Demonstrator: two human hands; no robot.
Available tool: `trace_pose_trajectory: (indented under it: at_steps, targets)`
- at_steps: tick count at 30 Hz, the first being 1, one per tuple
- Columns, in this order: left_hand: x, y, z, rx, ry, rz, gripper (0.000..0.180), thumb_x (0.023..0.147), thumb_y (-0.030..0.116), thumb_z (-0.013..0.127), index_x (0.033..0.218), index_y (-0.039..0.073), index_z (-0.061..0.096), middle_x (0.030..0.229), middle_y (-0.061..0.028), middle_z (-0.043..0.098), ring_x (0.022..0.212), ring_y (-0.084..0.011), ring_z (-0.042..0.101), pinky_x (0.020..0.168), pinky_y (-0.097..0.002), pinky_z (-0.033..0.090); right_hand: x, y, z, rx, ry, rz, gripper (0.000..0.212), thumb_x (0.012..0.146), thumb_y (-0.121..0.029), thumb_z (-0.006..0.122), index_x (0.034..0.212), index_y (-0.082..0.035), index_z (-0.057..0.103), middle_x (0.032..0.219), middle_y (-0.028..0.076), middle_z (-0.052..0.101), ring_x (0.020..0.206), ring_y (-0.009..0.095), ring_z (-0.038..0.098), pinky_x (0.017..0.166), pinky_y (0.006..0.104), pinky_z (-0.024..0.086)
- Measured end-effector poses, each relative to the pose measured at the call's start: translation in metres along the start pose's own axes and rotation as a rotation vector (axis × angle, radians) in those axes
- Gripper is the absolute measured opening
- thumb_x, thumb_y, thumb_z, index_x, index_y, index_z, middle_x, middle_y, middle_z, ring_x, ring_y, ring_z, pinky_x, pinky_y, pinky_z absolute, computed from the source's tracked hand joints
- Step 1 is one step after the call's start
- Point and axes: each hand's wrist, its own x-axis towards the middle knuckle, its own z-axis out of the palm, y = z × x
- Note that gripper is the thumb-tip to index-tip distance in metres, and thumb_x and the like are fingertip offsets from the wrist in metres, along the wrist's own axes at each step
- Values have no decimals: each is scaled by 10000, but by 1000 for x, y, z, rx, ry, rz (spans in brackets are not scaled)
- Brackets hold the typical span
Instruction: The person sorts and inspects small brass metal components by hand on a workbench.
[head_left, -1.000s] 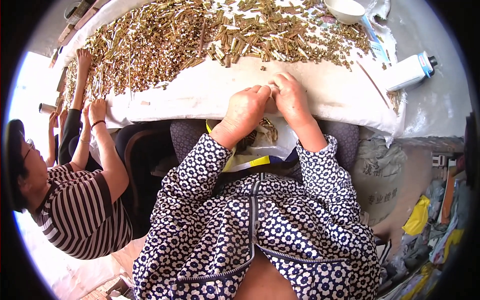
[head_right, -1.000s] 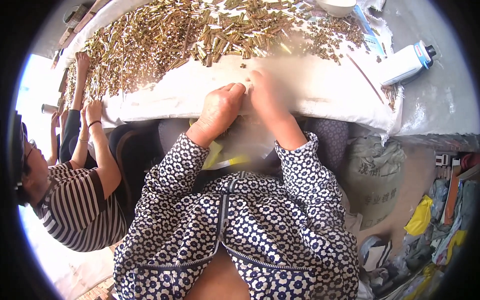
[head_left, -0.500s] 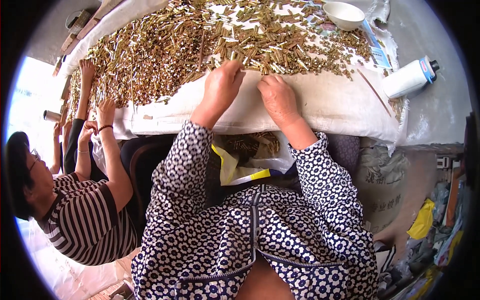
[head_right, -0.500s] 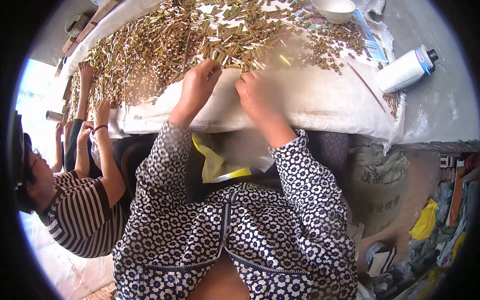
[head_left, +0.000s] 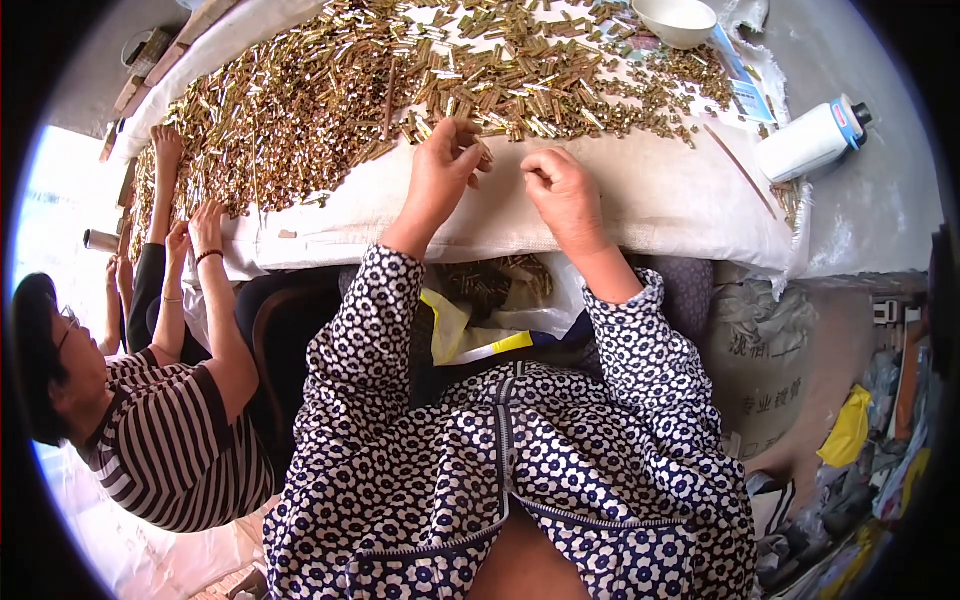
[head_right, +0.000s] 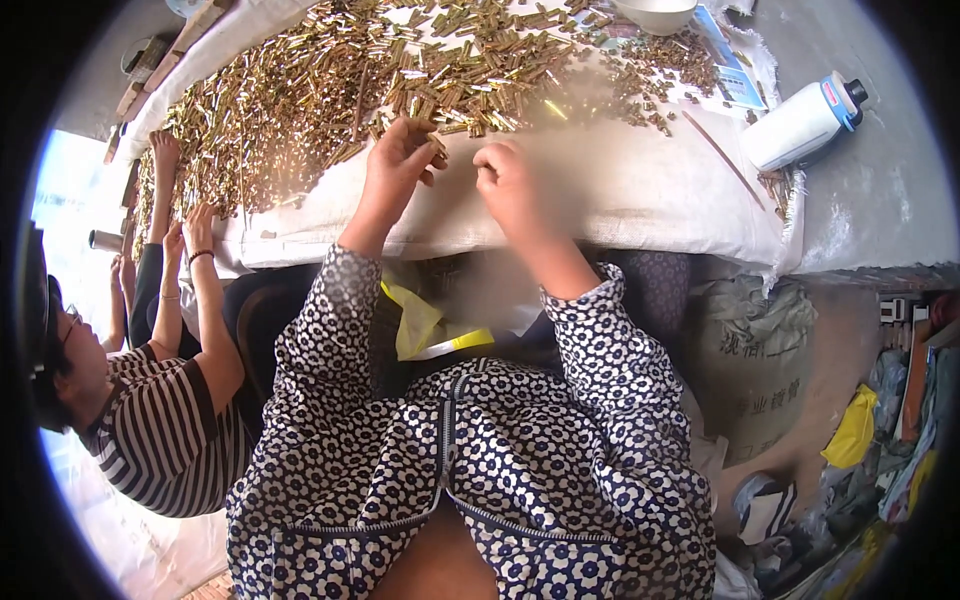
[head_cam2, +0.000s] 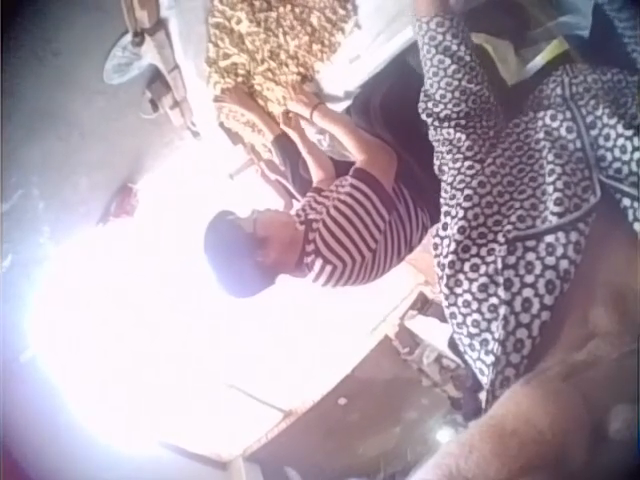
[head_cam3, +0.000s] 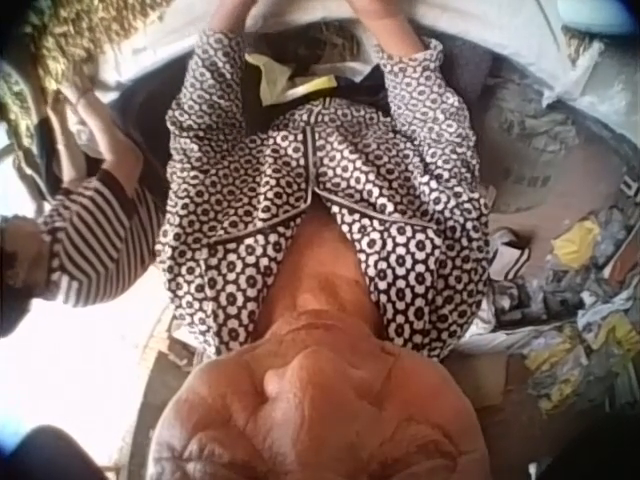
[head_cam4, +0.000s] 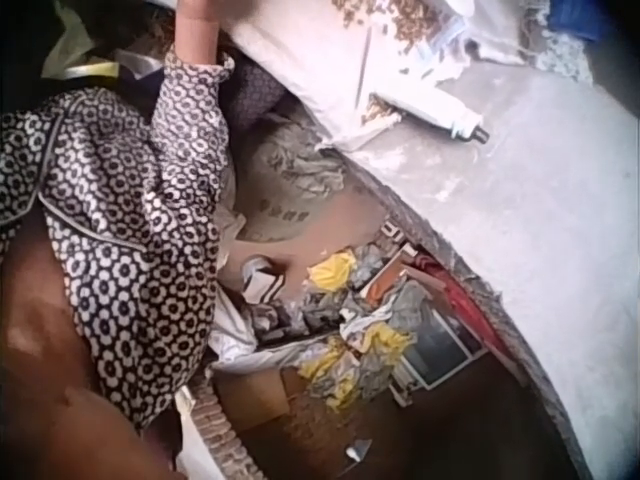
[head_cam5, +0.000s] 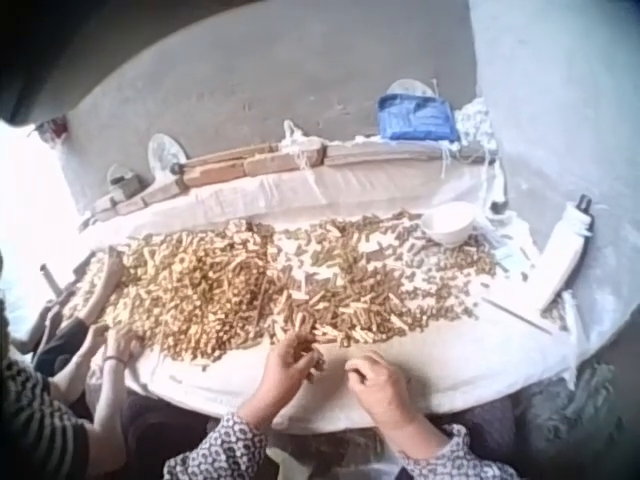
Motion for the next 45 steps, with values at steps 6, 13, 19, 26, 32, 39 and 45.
trace_pose_trajectory:
  at_steps: [6,13,19,26,32,39,45]
  targets:
    - [-37,-8,-3,-592,-120,-157,109,916,83,567,1010,29,557,834,-37,620,733,-120,635,552,-214,475,-12,-6,-10,748,-154,291,89,827,13,584,914,15,602,933,56,591,859,141,613,779,263,497]
    - [-51,-11,-2,-688,-127,-179,76,924,99,568,952,28,563,831,-51,629,703,-118,627,531,-209,471,-22,-17,-16,1040,-185,485,105,834,47,604,933,17,622,896,47,624,838,137,645,793,253,523]
    - [-56,-11,4,-732,-141,-183,73,929,103,562,944,31,562,785,-57,637,687,-112,624,530,-205,473,-28,-17,-16,1112,-176,538,107,833,13,629,940,11,629,901,50,634,831,144,649,798,267,526]
    - [-59,-10,8,-770,-157,-164,61,935,98,551,943,38,558,782,-62,641,665,-107,615,527,-197,471,-34,-8,-10,996,-145,486,126,829,12,637,955,1,636,896,41,641,828,121,626,803,252,511]
    - [-61,-10,10,-771,-156,-132,60,940,92,541,948,33,545,770,-62,632,645,-109,609,530,-200,477,-34,-13,-14,1069,-147,508,128,843,-29,626,965,9,621,910,47,637,841,110,609,804,252,490]
    - [-63,-6,12,-713,-182,-44,63,947,83,525,939,21,534,793,-60,620,663,-115,614,542,-214,501,-34,-14,-21,1158,-178,586,115,864,-44,597,963,15,609,906,45,630,853,108,595,796,251,469]
    - [-60,-13,18,-586,-165,1,63,943,89,529,946,27,535,798,-59,613,652,-131,610,546,-237,502,-36,-14,-16,727,-83,254,76,836,-54,607,899,-11,608,844,49,621,827,147,602,741,279,479]
